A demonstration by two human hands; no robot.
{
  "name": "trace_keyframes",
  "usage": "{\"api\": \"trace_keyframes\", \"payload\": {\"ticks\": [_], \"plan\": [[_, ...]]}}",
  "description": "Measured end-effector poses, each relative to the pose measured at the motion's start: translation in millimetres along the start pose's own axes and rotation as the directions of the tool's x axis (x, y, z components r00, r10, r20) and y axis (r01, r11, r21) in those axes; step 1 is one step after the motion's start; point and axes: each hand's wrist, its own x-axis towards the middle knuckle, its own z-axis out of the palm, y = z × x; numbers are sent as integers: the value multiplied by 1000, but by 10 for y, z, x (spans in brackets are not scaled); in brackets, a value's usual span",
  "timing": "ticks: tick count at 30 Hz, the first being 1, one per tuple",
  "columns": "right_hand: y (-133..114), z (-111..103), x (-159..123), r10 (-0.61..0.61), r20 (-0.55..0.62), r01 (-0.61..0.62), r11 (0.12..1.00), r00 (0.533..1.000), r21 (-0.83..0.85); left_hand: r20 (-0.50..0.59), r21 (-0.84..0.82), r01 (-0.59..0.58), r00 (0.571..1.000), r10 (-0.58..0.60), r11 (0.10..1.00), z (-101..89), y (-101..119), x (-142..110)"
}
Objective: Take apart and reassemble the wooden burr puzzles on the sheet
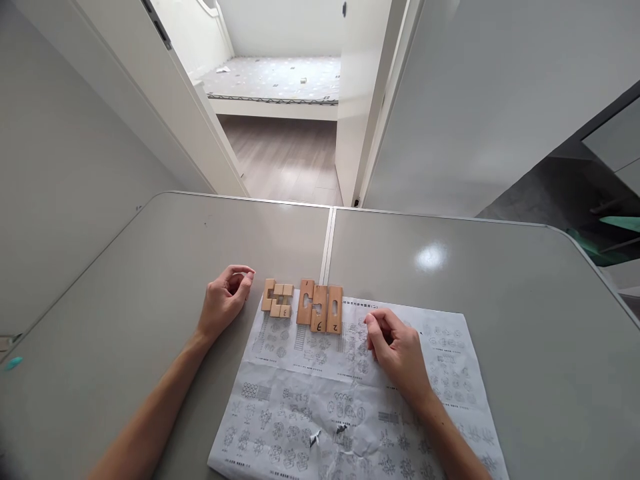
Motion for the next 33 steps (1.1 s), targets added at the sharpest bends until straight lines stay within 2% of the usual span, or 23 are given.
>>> {"api": "trace_keyframes", "payload": {"ticks": [18,33], "plan": [[-36,10,-23,27,-29,-27,1000,999,-4,11,-2,3,1000,-3,1000,2,19,-3],[-14,0,-3,-7,5,7,999,1000,-48,10,29,0,1000,0,1000,-6,46,4]]}}
